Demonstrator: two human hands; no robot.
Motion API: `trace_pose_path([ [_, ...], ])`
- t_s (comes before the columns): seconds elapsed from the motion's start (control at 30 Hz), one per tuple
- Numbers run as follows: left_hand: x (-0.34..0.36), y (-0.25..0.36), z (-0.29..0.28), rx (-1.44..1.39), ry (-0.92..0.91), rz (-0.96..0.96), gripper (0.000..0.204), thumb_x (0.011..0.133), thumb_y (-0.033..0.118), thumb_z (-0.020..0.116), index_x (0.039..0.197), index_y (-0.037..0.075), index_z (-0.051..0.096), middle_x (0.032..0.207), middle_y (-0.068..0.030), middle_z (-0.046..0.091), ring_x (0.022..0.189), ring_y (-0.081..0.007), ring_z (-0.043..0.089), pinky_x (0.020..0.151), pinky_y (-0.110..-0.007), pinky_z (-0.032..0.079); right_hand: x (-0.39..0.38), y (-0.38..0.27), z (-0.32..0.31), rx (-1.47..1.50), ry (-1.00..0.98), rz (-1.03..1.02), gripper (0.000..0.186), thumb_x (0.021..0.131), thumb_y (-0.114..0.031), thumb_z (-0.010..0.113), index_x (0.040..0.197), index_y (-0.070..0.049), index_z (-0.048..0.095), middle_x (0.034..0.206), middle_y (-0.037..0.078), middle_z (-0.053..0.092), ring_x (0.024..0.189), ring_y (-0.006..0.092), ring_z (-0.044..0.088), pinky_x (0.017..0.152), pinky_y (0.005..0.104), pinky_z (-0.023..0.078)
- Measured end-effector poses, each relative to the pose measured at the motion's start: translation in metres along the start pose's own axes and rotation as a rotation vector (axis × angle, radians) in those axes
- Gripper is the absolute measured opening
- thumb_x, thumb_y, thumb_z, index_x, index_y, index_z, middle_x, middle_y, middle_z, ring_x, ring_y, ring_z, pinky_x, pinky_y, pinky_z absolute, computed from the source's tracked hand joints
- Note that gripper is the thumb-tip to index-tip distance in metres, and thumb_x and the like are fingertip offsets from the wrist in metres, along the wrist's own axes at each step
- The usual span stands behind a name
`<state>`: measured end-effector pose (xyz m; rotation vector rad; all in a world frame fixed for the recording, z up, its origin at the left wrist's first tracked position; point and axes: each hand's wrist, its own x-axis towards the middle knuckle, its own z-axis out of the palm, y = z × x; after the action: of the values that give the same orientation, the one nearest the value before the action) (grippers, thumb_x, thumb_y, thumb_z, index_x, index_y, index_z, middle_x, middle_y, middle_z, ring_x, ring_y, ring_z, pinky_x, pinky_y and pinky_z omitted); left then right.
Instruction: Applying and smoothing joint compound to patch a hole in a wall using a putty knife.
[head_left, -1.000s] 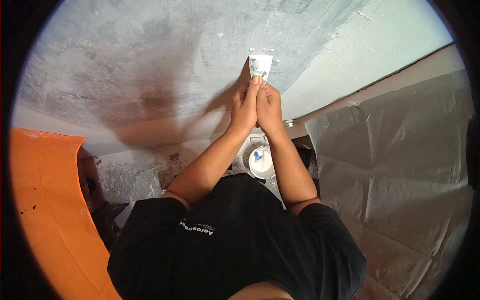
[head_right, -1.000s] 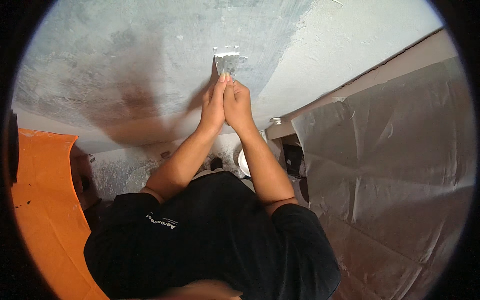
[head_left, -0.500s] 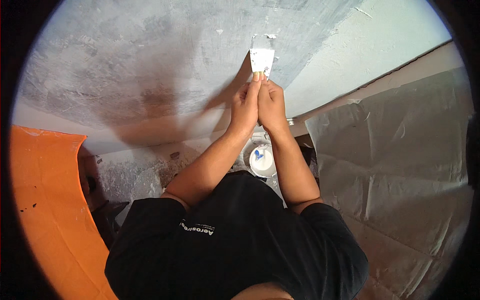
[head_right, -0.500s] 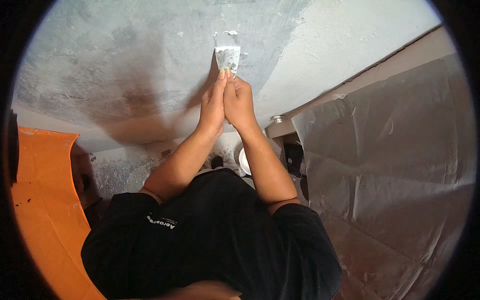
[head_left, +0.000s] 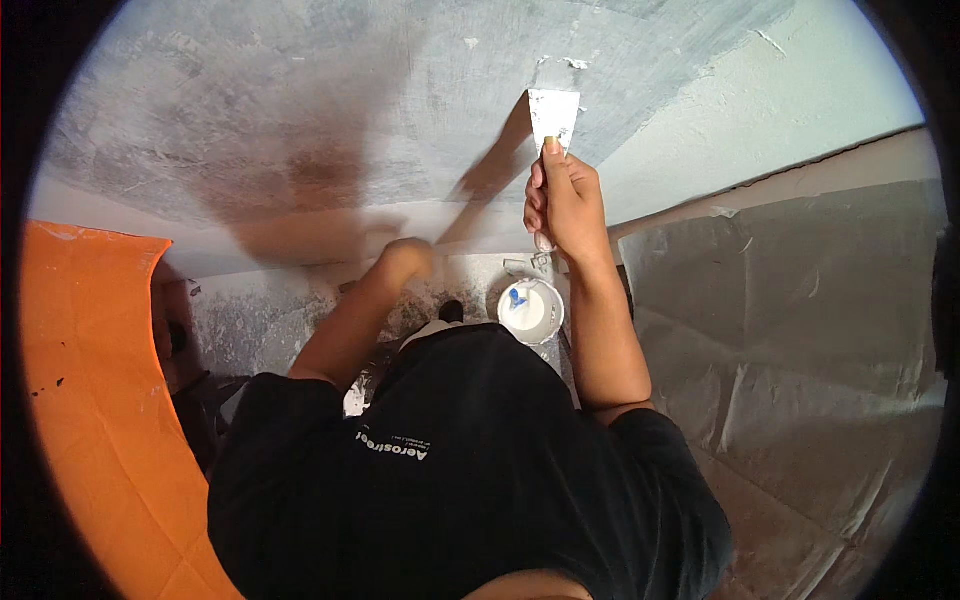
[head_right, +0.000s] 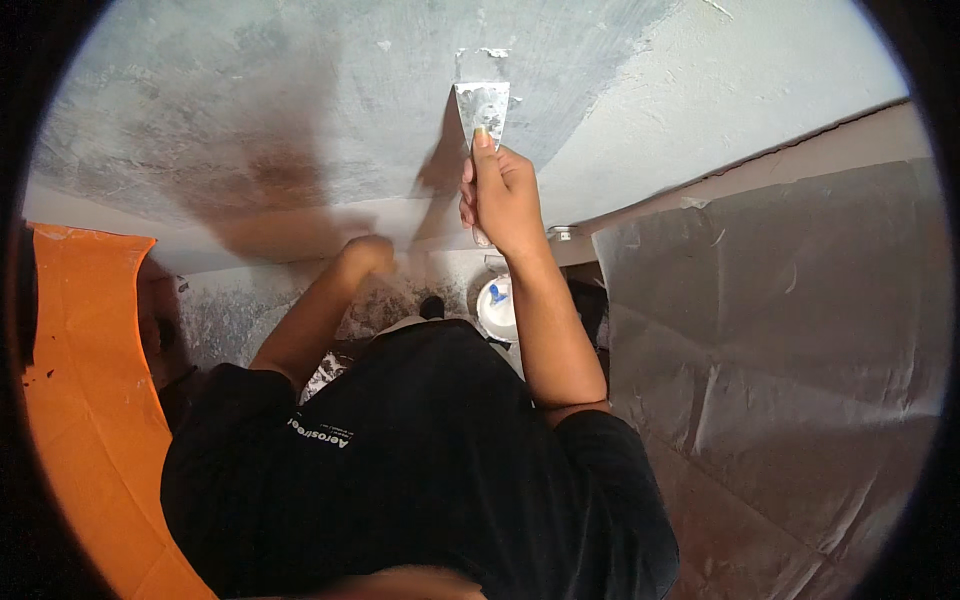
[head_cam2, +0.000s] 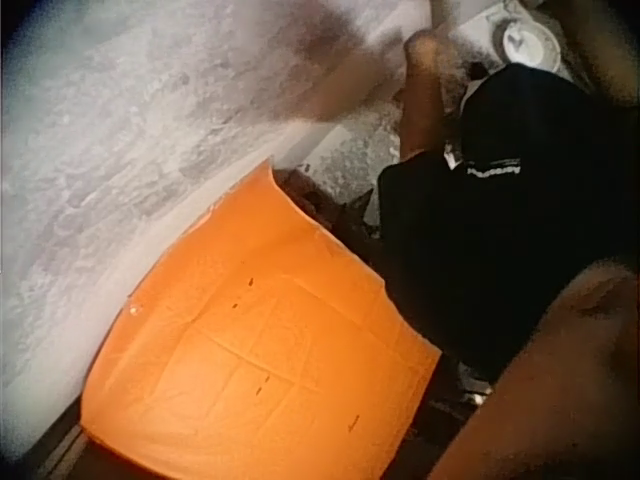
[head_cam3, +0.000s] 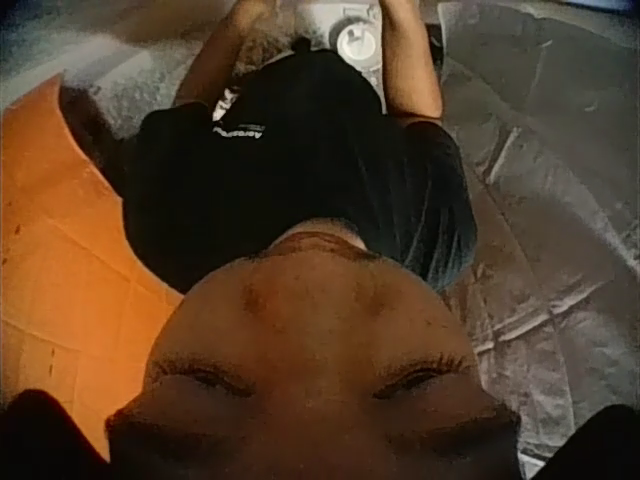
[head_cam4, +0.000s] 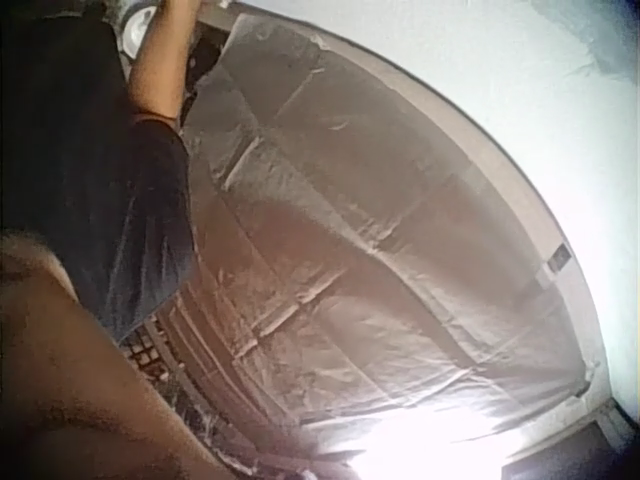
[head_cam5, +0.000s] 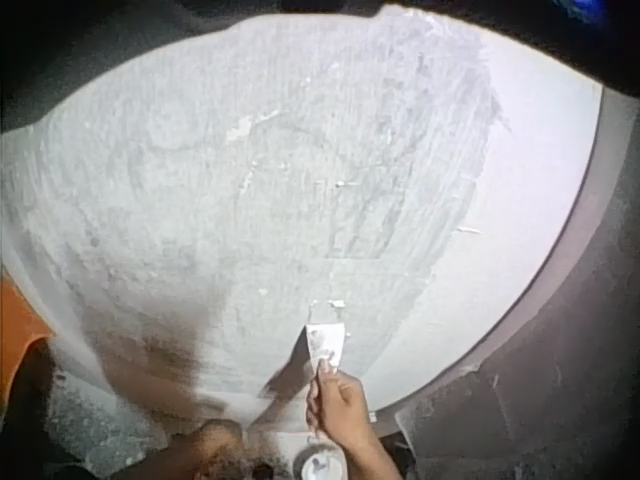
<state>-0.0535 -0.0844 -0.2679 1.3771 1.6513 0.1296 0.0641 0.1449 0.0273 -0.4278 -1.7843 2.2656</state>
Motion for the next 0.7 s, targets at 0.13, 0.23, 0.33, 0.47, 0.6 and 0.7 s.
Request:
trace_pose_path([
  [0.13,-0.053,0.145,-0.090,-0.064,0.794,-0.140,0.040,0.091,0.025,0.064,0.123,0.001,0.057,0.110,-0.0189,0.066,0.098,-0.0355,0.066,0.085,-0.042,0.052,-0.005,0.002,-0.005,0.027,0.014,0.006,0.045,0.104,-0.042,0.043,0.074,-0.008,0.046,0.053,0.002,0.042,0.038,0.0112,0.041,0.038,0.0268,0.037],
  [0.23,-0.060,0.176,-0.104,-0.367,1.081,0.134,0.034,0.096,0.022,0.058,0.120,-0.002,0.059,0.107,-0.0196,0.067,0.093,-0.0290,0.068,0.080,-0.038,0.054,0.002,0.004,-0.003,-0.005,0.008,-0.026,0.045,0.104,-0.040,0.043,0.074,-0.007,0.046,0.053,0.003,0.044,0.037,0.0117,0.042,0.038,0.0274,0.038],
  [0.33,-0.060,0.196,-0.113,-0.534,1.233,0.303,0.032,0.100,0.022,0.053,0.116,-0.004,0.062,0.101,-0.0182,0.069,0.088,-0.0232,0.068,0.077,-0.034,0.054,0.005,0.010,0.000,0.038,0.026,-0.066,0.048,0.104,-0.039,0.043,0.070,-0.005,0.048,0.050,0.002,0.045,0.036,0.0109,0.043,0.036,0.0266,0.035],
  [0.47,-0.049,0.202,-0.129,-0.727,1.476,0.301,0.032,0.101,0.021,0.052,0.099,-0.005,0.070,0.081,-0.0129,0.071,0.075,-0.0204,0.068,0.072,-0.032,0.053,0.010,0.009,0.006,0.015,0.076,-0.127,0.049,0.104,-0.039,0.043,0.068,-0.006,0.047,0.048,0.002,0.044,0.034,0.0104,0.042,0.033,0.0266,0.031],
  [0.6,-0.056,0.226,-0.159,-0.605,1.416,-0.045,0.039,0.100,0.023,0.053,0.084,-0.007,0.072,0.069,-0.0122,0.069,0.065,-0.0162,0.065,0.065,-0.032,0.052,0.014,-0.017,0.006,-0.065,0.131,-0.215,0.051,0.104,-0.040,0.044,0.065,-0.007,0.047,0.046,0.002,0.044,0.034,0.0097,0.041,0.033,0.0258,0.030],
  [0.7,-0.043,0.225,-0.164,-0.702,1.526,0.213,0.034,0.099,0.027,0.056,0.097,-0.005,0.069,0.079,-0.0090,0.069,0.067,-0.0114,0.061,0.061,-0.028,0.050,0.010,-0.024,0.012,-0.025,0.083,-0.172,0.052,0.104,-0.039,0.044,0.064,-0.007,0.047,0.047,0.002,0.045,0.034,0.0097,0.041,0.033,0.0255,0.031],
])
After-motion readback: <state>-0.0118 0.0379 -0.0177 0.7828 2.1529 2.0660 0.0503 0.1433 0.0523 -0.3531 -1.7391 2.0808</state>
